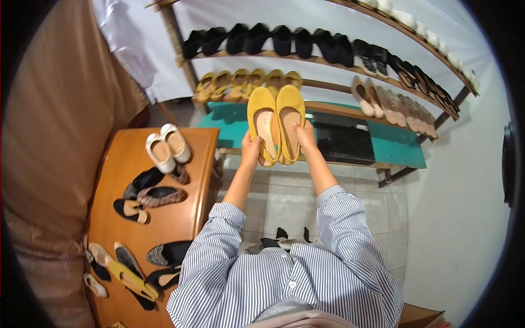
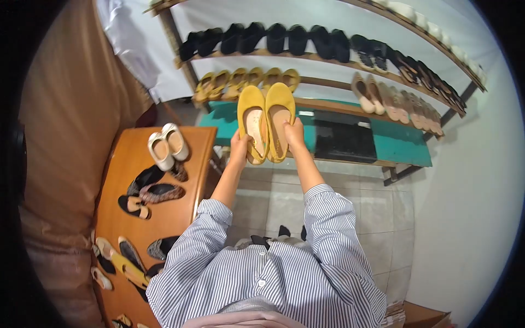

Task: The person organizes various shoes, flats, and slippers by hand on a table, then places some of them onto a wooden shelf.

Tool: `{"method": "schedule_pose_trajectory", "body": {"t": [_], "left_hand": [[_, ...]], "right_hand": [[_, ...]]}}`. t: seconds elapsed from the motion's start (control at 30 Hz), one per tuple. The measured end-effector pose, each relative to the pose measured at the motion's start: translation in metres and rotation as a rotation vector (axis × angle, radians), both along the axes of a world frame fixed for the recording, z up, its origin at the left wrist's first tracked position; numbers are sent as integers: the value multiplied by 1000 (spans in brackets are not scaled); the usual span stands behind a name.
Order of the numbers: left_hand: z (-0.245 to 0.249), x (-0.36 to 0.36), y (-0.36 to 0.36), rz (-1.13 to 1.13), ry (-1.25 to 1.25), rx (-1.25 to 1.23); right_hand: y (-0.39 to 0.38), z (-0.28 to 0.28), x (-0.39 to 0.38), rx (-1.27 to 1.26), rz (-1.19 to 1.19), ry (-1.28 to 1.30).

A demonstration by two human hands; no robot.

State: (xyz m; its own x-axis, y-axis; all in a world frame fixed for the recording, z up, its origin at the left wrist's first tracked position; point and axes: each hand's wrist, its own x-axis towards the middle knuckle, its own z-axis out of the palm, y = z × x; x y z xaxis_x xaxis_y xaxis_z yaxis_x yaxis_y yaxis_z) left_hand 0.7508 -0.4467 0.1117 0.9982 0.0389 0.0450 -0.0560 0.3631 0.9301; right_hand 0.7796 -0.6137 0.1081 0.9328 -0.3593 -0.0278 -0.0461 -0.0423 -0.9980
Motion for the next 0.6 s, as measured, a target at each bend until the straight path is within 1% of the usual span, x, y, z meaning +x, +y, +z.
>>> {"method": "schedule_pose_trajectory", "body": {"t": [0.07, 0.13, 0.17, 0.2, 0.27, 0.3, 0.33, 0.37, 0.4, 0.43, 0.5, 0.57, 0.6], "left_hand": [[-6, 22, -45, -95, 53, 15], [-8, 45, -83, -168, 80, 5], [-10, 57, -98, -223, 115, -3], [-10, 68, -111, -237, 110, 1], [-11, 94, -134, -344, 169, 59], [-14, 108, -145, -366, 158, 64], [-17, 123, -155, -375, 156, 64], [-20, 139, -164, -409, 153, 156], [-26, 158, -173, -441, 149, 249], [-33, 174, -182, -446, 143, 249], [-41, 207, -201, -421, 148, 339], [-39, 232, -214, -409, 146, 340], [-38, 242, -219, -394, 162, 341]], "right_hand": [[-46, -5, 11, -28, -85, 12], [-82, -15, 26, -17, -226, 23], [-99, -21, 36, 46, -251, 55], [-110, -21, 41, 50, -266, 51], [-131, -20, 53, 110, -336, 79], [-145, -26, 65, 112, -345, 77], [-159, -32, 77, 117, -299, 78], [-174, -37, 91, 119, -251, 78], [-186, -38, 103, 117, -256, 73], [-196, -39, 114, 125, -240, 92], [-211, -36, 141, 130, -227, 95], [-221, -32, 167, 79, -190, 169], [-226, -33, 183, 73, -187, 163]]}}
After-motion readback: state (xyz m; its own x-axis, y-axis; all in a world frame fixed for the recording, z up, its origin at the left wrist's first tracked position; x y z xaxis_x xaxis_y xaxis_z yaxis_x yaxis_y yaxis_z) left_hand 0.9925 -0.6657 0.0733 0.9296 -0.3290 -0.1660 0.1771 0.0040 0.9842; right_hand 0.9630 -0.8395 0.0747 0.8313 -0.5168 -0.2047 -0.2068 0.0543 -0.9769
